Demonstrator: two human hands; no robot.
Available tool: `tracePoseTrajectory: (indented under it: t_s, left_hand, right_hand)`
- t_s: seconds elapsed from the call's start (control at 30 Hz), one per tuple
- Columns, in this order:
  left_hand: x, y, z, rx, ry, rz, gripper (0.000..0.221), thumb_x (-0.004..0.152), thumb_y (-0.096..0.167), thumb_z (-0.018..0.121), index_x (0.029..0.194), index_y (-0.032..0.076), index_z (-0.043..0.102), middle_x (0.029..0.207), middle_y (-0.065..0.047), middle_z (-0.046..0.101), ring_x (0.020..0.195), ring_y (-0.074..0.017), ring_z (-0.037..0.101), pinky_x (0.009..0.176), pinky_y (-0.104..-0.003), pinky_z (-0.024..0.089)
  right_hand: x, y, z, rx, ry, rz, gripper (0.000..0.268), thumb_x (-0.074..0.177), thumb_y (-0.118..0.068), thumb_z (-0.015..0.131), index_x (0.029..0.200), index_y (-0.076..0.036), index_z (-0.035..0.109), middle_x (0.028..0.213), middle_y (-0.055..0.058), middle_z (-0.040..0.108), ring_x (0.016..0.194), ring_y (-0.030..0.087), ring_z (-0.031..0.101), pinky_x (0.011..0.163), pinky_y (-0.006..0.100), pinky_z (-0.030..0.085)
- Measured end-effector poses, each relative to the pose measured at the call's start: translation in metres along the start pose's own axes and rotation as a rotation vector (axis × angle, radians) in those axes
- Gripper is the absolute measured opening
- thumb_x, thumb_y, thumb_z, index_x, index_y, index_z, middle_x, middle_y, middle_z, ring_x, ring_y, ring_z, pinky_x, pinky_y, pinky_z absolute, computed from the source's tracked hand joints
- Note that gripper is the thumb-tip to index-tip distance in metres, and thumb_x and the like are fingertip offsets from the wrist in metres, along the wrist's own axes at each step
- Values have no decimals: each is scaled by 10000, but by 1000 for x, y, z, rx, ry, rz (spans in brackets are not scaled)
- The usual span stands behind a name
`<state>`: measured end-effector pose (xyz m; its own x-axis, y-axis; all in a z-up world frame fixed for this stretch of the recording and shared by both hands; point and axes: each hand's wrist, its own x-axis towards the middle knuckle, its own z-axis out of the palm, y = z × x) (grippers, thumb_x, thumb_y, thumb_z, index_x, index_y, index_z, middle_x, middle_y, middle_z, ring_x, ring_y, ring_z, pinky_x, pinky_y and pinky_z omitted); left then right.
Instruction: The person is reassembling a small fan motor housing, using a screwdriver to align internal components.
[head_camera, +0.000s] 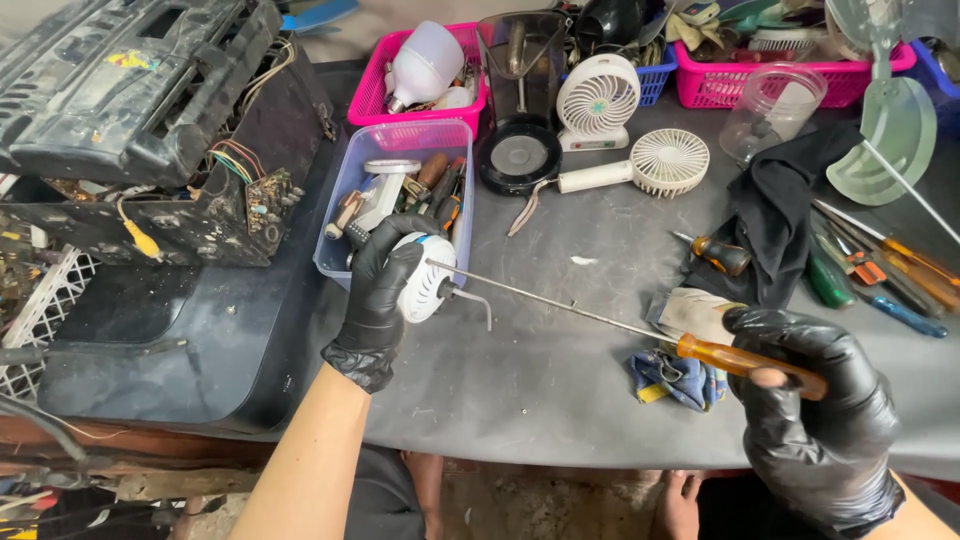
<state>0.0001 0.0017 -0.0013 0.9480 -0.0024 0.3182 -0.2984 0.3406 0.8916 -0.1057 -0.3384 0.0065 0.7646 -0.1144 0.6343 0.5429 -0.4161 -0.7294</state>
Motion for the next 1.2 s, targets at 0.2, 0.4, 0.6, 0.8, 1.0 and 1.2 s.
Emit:
tracePoseTrajectory:
  t_s: [0.2,0.4,0.6,0.8,1.0,1.2]
  left_hand:
    - [-1,9,-2,107,58,-18,256,833,251,630,1005,63,600,976,-87,599,721,-186,639,508,-384,642]
    - [2,8,-13,143,60,51,274,818,236,642,1022,55,611,987,-93,609,705,-229,675,512,-334,592]
    - [7,2,-27,304,31,127,253,820,236,622,1009,69,644,1015,-64,642,944,-190,632,795,-319,543]
    - [8,2,-31,270,32,161,258,808,230,619,1010,69,634,1016,-69,631,957,-187,613,844,-319,519]
    - [12,4,-30,114,-56,133,313,779,197,596,1030,19,657,1069,-164,689,927,-256,694,732,-342,596]
    - [11,22,-4,-96,-283,254,245,869,123,546,1061,-24,580,1515,-361,301,1461,-454,333,1224,-515,323]
  right_hand:
    - [26,-20,-9,-252,-268,112,240,792,-133,702,1013,-44,665,718,22,674,558,99,559,595,241,474]
    - [57,-25,6,200,-752,853,594,974,-335,496,827,83,891,423,105,409,366,185,334,384,292,231]
    - [52,-49,19,-563,-583,244,231,788,-450,645,631,-368,794,687,-169,734,686,124,675,658,306,494]
    - [48,-43,26,-490,-493,-41,180,821,-411,658,838,-270,769,793,-54,710,788,219,652,708,379,480]
    - [49,-22,24,-541,-615,-9,298,920,-414,486,803,-274,721,758,-72,662,776,198,643,695,361,462]
    - [48,-30,30,-328,-494,175,154,838,-316,696,735,-203,716,709,-103,711,657,89,658,647,269,486]
